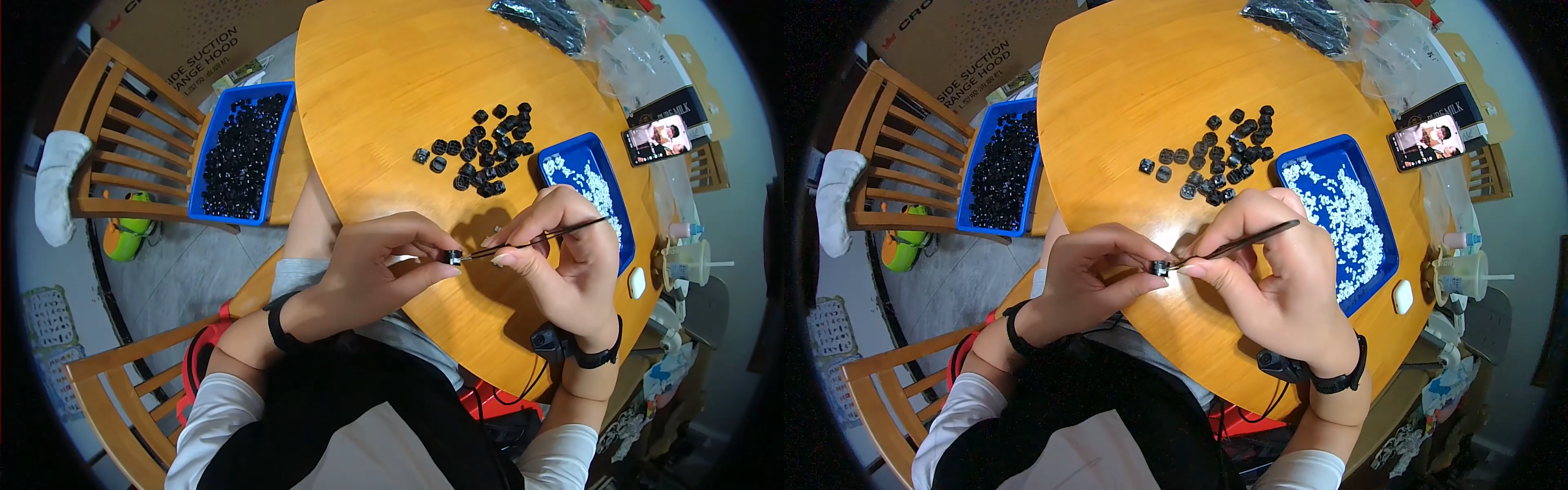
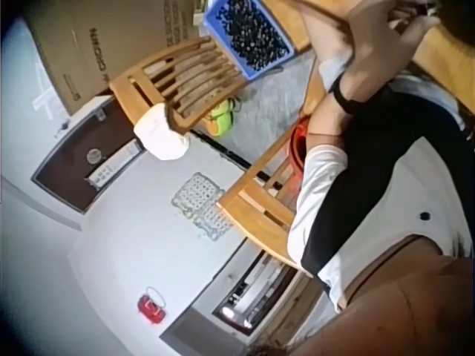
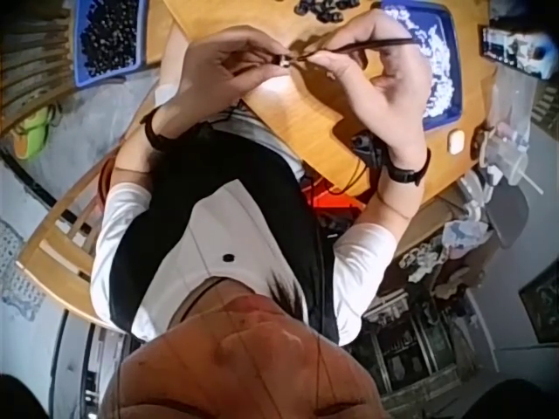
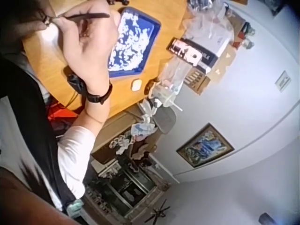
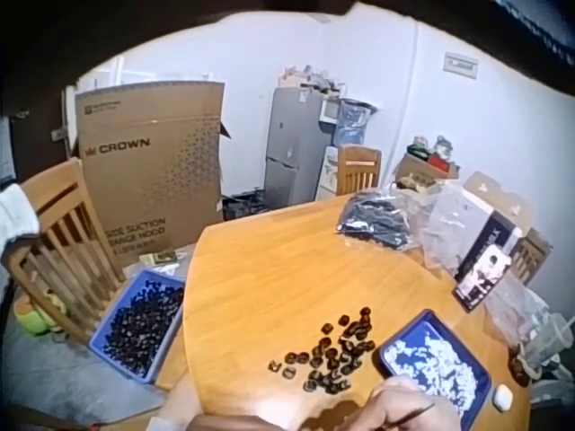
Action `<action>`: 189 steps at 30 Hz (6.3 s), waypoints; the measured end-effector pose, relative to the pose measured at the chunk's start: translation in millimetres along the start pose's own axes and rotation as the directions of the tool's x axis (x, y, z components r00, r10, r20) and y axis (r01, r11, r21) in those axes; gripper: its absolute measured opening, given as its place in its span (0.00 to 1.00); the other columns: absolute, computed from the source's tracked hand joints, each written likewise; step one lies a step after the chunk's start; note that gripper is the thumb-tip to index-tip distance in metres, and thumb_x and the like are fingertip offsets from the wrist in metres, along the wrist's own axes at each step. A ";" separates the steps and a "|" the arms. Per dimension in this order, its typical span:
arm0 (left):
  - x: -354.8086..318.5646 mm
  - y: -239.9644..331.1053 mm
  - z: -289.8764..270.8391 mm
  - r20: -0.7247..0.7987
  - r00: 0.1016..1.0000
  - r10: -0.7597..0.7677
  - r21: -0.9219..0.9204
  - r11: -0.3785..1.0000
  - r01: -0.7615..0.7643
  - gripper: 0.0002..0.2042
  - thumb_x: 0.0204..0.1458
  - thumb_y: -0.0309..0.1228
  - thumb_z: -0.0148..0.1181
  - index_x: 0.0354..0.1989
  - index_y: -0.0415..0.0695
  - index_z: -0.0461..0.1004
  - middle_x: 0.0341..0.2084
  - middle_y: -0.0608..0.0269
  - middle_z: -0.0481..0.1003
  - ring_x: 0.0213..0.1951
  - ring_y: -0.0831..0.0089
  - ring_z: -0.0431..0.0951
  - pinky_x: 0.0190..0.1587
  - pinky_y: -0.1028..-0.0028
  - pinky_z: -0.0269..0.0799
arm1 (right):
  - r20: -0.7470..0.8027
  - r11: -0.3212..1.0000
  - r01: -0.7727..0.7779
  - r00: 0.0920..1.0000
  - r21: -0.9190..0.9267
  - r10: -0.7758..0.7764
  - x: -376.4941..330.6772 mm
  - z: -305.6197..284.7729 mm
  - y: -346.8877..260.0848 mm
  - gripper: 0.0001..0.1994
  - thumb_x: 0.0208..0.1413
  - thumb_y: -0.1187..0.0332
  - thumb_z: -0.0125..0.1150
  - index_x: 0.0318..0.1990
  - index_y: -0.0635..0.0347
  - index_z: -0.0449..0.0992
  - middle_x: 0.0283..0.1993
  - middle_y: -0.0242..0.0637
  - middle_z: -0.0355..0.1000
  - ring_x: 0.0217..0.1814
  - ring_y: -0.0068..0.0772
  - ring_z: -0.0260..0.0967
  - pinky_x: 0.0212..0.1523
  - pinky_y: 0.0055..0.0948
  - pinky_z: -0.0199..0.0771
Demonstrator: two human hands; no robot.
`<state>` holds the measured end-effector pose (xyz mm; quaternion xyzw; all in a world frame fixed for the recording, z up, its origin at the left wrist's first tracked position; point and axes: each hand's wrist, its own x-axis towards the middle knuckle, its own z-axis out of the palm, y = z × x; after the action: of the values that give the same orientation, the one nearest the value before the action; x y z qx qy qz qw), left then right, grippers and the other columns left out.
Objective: The person assembles small components by picking up plastic housings by hand, inserting small white parts into them using tweezers, and setting the assembled pieces on the table.
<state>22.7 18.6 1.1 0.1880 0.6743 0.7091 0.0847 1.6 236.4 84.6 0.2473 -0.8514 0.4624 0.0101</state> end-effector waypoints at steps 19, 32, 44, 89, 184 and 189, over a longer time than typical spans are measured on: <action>-0.4 2.6 -0.4 -0.011 1.000 0.005 0.003 1.000 -0.005 0.11 0.50 0.15 0.67 0.42 0.32 0.78 0.42 0.54 0.80 0.47 0.70 0.81 0.52 0.72 0.80 | 0.060 0.986 0.125 0.991 -0.108 -0.119 1.5 -6.6 -7.5 0.10 0.48 0.72 0.74 0.30 0.58 0.74 0.31 0.33 0.79 0.32 0.24 0.62 0.39 0.26 0.60; -1.1 -2.8 2.3 -0.055 0.997 0.061 0.002 0.998 -0.061 0.10 0.51 0.19 0.68 0.42 0.35 0.79 0.39 0.58 0.80 0.42 0.75 0.82 0.47 0.76 0.81 | 0.077 0.972 0.179 0.983 -0.151 -0.168 3.7 -5.3 -10.5 0.10 0.48 0.72 0.74 0.29 0.56 0.75 0.30 0.32 0.80 0.30 0.24 0.65 0.46 0.30 0.59; -0.9 0.0 -0.2 -0.044 0.998 0.043 0.051 0.998 -0.041 0.11 0.50 0.17 0.68 0.42 0.35 0.79 0.39 0.57 0.81 0.41 0.75 0.82 0.45 0.76 0.81 | 0.098 0.973 0.179 0.981 -0.148 -0.166 4.4 -8.2 -7.0 0.09 0.48 0.74 0.73 0.30 0.58 0.74 0.30 0.34 0.79 0.30 0.24 0.66 0.42 0.28 0.61; 55.8 -1.8 -73.8 0.152 0.922 0.357 0.807 0.494 -0.324 0.12 0.48 0.27 0.69 0.41 0.43 0.79 0.40 0.54 0.78 0.45 0.57 0.77 0.50 0.65 0.72 | 0.133 0.988 -0.130 0.981 -0.078 0.139 15.8 -6.0 37.2 0.09 0.50 0.79 0.70 0.33 0.64 0.72 0.29 0.30 0.70 0.27 0.18 0.64 0.29 0.19 0.63; 0.6 6.2 -5.5 -0.022 0.999 -0.026 0.155 0.988 0.029 0.11 0.53 0.15 0.65 0.45 0.31 0.77 0.42 0.56 0.79 0.43 0.74 0.81 0.46 0.77 0.78 | -0.026 0.977 0.208 0.978 -0.043 -0.209 5.7 5.2 2.8 0.08 0.47 0.71 0.73 0.29 0.57 0.77 0.26 0.29 0.75 0.26 0.30 0.65 0.39 0.29 0.59; 2.0 -0.7 -19.7 -0.016 0.993 0.117 0.246 0.963 -0.110 0.12 0.52 0.12 0.62 0.46 0.32 0.77 0.43 0.56 0.78 0.45 0.73 0.80 0.48 0.76 0.78 | 0.172 0.980 0.129 0.980 -0.152 -0.103 10.7 -5.8 11.9 0.08 0.45 0.73 0.73 0.28 0.60 0.76 0.29 0.30 0.75 0.32 0.29 0.68 0.44 0.28 0.60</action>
<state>13.2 1.1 0.3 0.2246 0.7460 0.6269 0.0100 -14.2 241.9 81.2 0.3322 -0.8684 0.3680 -0.0127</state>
